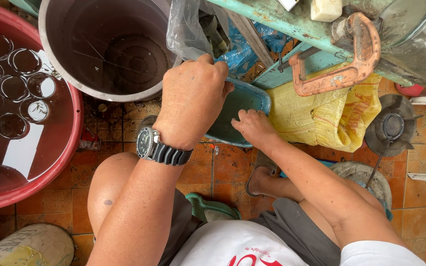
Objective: Cutting glass bottles using a heated wire and a water bath for thermal shock.
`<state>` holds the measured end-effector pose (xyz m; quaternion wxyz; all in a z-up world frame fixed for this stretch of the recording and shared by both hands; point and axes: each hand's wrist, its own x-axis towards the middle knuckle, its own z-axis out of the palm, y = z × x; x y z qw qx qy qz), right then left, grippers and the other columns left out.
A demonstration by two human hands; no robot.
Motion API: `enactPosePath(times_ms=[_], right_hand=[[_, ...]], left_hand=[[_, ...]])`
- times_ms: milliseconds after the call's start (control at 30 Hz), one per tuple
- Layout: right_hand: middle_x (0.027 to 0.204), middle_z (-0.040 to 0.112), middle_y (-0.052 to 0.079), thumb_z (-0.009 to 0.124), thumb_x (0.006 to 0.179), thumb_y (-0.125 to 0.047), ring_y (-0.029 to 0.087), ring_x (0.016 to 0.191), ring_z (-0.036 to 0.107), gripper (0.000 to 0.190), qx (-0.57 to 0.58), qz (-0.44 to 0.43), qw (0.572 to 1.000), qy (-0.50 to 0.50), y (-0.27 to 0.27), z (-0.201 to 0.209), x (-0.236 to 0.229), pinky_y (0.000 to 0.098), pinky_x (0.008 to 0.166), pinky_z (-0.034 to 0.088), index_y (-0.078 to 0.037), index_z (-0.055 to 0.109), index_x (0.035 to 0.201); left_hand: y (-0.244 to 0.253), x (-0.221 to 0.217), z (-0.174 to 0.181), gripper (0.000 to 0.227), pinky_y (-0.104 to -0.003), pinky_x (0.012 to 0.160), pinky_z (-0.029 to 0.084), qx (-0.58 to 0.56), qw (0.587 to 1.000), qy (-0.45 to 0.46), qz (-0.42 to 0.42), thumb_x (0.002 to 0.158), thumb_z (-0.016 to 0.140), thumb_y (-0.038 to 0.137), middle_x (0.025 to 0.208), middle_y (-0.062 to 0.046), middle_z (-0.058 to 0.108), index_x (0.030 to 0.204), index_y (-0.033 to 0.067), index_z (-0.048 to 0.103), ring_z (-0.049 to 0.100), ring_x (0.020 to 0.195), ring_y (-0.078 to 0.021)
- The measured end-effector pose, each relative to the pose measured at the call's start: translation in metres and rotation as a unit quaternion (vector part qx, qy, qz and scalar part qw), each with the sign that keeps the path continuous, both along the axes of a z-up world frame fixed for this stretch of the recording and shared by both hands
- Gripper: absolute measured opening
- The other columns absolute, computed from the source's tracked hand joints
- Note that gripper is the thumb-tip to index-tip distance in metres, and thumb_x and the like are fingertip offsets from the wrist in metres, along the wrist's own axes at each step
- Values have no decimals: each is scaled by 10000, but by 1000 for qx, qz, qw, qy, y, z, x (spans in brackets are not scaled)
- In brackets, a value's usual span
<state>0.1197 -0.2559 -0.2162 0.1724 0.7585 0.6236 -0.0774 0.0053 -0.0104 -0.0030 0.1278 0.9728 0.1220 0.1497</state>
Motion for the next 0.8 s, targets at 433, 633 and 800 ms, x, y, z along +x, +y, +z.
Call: enactPosePath(times_ms=[433, 633, 800], right_hand=[[936, 521, 88, 628, 980, -122, 275, 684, 521, 381, -119, 13, 986, -118, 1, -5, 2, 451, 583, 504, -291, 625, 1321], [944, 520, 69, 619, 1010, -196, 268, 727, 548, 205, -148, 7, 982, -121, 2, 6, 2, 417, 595, 516, -304, 685, 1171], [834, 497, 77, 732, 866, -30, 301, 671, 544, 182, -55, -52, 996, -51, -7, 8, 8, 433, 515, 475, -204, 677, 859]], left_hand=[[0, -2, 3, 299, -470, 419, 456, 2, 1000, 2, 7, 880, 823, 373, 735, -57, 588, 785, 148, 650, 629, 574, -345], [2, -6, 5, 314, -482, 416, 446, -6, 1000, -4, 11, 877, 821, 383, 736, -66, 578, 793, 140, 641, 626, 585, -359], [4, -7, 4, 339, -472, 398, 429, -7, 1000, -11, 9, 900, 824, 369, 715, -65, 553, 767, 143, 609, 592, 550, -344]])
